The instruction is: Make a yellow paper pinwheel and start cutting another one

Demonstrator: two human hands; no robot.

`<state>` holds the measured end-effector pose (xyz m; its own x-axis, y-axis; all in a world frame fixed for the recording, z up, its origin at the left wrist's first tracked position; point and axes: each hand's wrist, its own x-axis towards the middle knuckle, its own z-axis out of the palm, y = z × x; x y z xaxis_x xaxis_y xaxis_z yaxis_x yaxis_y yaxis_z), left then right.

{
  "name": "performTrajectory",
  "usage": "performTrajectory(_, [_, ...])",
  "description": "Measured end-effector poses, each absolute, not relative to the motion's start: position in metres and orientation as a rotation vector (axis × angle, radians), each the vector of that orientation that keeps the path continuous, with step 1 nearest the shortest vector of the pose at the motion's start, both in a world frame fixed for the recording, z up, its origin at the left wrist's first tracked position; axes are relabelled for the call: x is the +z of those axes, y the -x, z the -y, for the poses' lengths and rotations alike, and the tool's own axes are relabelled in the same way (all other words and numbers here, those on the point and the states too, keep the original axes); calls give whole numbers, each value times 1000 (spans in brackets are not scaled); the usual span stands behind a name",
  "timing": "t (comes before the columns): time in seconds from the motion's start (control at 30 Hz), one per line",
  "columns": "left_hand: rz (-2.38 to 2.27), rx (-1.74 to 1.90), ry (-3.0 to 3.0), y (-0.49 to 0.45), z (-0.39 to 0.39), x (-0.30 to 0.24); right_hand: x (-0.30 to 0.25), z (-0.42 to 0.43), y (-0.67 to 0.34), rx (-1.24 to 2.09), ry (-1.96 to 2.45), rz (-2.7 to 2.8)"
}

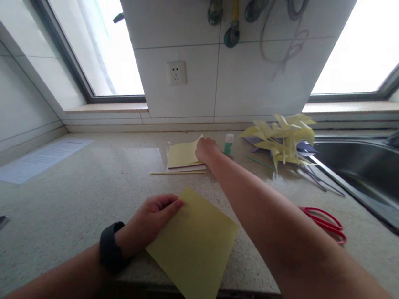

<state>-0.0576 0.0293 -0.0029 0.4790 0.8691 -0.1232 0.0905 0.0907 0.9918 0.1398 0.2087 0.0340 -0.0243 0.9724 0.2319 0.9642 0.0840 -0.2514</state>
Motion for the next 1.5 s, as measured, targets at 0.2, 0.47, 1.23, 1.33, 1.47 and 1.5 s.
performTrajectory(0.2, [-912,705,-1421,57,-29,-3,23,-196,-116,-95,1641,2474])
performTrajectory(0.47, [-900,690,-1446,58,-29,-3,24,-184,-117,-103,1504,2712])
performTrajectory(1.23, [-888,623,-1381,58,-27,0,22,-180,-137,76,1511,2591])
performTrajectory(1.33, [-882,625,-1382,58,-28,-2,20,-180,-138,66,1488,2602])
performTrajectory(1.47, [-884,622,-1385,59,-28,-2,20,-179,-139,55,1486,2603])
performTrajectory(1.5, [-885,620,-1385,59,-28,-1,20,-179,-139,52,1493,2599])
